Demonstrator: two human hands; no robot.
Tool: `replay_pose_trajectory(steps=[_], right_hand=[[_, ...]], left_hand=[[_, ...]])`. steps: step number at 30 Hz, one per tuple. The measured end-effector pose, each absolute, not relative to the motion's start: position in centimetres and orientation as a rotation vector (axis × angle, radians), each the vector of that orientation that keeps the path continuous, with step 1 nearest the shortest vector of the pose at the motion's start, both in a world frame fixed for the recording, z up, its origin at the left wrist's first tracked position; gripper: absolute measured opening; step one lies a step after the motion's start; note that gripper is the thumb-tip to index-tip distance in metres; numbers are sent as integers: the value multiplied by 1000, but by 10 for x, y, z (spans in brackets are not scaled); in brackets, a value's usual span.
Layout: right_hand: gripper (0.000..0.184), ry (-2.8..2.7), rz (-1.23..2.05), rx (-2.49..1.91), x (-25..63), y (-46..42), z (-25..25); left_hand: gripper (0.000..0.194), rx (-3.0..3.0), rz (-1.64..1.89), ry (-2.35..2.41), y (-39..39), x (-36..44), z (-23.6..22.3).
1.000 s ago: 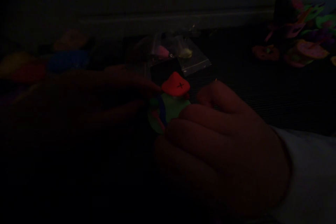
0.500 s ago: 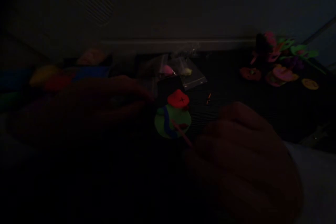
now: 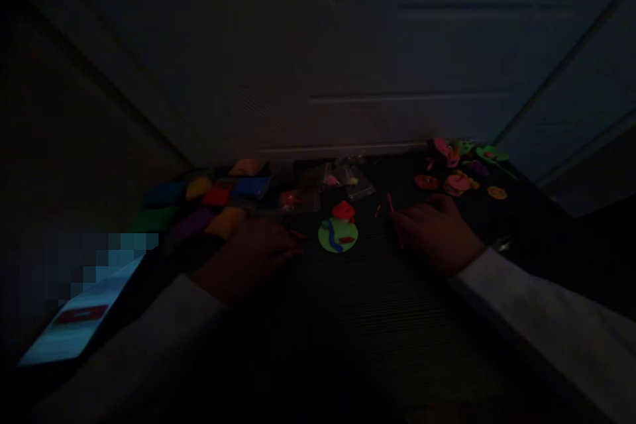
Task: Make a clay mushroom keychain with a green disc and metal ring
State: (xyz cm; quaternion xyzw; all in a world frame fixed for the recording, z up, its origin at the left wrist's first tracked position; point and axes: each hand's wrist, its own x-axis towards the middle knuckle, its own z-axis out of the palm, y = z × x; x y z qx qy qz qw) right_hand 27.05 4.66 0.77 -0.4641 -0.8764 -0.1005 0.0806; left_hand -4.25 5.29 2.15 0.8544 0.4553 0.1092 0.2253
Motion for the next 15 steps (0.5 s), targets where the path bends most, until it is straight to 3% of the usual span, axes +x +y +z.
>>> replay_pose_trajectory(steps=[6, 11, 15], right_hand=[[20, -2354, -57, -1347, 246, 35, 50], [21, -2065, 114, -1063, 193, 37, 119], [18, -1855, 119, -849, 162, 44, 156]], left_hand=[[10, 2019, 661, 1247, 54, -38, 58], [23, 1674, 1065, 1140, 59, -31, 133], [30, 1507, 1213, 1020, 59, -21, 161]])
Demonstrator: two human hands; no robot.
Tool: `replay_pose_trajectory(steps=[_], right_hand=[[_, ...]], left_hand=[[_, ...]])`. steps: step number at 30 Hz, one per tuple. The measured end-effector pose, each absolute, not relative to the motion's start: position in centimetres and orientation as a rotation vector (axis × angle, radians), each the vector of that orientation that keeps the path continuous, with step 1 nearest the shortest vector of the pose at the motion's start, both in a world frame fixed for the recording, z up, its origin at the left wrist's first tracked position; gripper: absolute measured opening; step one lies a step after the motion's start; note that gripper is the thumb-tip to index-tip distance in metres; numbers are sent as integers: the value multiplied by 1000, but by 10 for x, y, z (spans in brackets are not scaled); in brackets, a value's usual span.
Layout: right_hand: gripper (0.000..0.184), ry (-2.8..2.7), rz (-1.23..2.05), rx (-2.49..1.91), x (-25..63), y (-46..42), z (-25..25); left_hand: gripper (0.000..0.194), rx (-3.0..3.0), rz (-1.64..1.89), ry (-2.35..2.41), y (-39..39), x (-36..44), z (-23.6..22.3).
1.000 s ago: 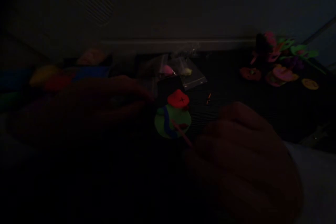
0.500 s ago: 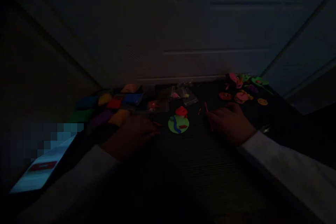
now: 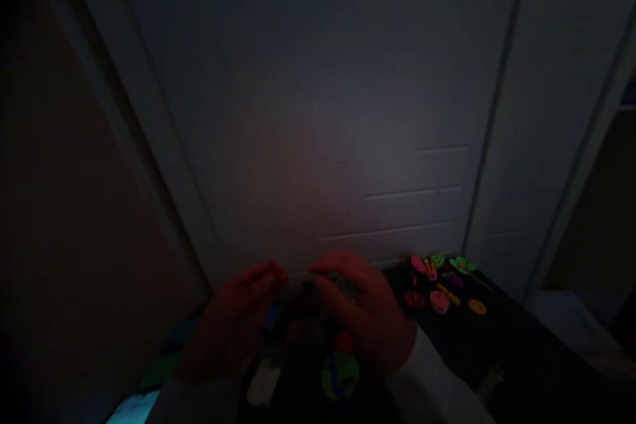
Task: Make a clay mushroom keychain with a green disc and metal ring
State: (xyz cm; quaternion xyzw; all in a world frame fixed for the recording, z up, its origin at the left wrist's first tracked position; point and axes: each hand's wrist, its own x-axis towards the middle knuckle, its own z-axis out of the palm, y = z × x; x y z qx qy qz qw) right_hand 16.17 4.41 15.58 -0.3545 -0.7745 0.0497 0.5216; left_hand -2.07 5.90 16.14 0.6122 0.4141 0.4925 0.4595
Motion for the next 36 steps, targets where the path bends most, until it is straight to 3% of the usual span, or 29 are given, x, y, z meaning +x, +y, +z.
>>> replay_pose_trajectory(steps=[5, 16, 28, 36], right_hand=[[22, -1769, 178, -769, 159, 45, 158], [49, -1965, -87, -835, 163, 43, 158], [27, -1931, -136, -849, 164, 41, 161], [39, -1983, -51, -823, 162, 40, 159]], left_hand=[[13, 1055, 1154, 739, 53, -5, 167], [13, 1007, 1039, 771, 50, 1, 169], [9, 998, 1047, 664, 45, 7, 165], [9, 1069, 1027, 662, 43, 4, 169]])
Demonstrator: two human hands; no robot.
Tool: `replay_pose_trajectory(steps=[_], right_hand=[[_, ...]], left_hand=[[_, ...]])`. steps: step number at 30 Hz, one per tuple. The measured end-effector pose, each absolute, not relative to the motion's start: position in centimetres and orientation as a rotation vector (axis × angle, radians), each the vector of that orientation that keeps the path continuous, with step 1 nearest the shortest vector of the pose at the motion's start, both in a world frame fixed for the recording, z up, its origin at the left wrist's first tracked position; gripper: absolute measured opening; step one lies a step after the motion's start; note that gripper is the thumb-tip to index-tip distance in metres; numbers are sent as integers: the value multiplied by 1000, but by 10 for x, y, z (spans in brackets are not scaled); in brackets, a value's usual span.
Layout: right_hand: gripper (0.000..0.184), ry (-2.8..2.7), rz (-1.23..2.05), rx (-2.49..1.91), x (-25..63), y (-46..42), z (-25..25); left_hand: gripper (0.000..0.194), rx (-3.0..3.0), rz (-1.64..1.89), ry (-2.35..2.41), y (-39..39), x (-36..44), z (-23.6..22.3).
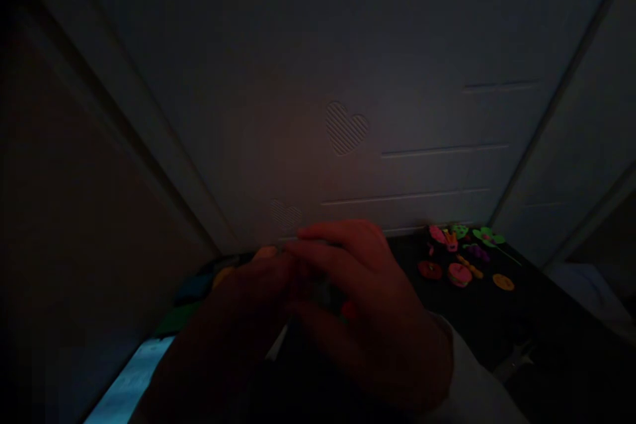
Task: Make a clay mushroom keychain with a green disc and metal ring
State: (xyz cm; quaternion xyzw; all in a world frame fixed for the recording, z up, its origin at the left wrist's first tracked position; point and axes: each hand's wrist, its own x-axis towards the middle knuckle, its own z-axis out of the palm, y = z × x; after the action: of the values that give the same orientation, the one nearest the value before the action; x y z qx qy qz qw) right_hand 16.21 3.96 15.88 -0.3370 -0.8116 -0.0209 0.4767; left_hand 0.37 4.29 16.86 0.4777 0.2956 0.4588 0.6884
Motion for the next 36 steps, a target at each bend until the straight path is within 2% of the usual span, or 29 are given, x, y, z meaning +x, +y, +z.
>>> replay_pose_trajectory(steps=[12, 20, 27, 36], right_hand=[[31, -1993, -140, -843, 164, 39, 161], [34, -2016, -210, -822, 165, 39, 161], [32, -1969, -123, -802, 165, 42, 160], [35, -1978, -111, -776, 166, 45, 158]], left_hand=[[12, 1200, 1020, 708, 43, 4, 164], [10, 1157, 1039, 706, 43, 6, 161], [17, 1125, 1040, 606, 46, 4, 167], [10, 1080, 1063, 607, 44, 6, 168]])
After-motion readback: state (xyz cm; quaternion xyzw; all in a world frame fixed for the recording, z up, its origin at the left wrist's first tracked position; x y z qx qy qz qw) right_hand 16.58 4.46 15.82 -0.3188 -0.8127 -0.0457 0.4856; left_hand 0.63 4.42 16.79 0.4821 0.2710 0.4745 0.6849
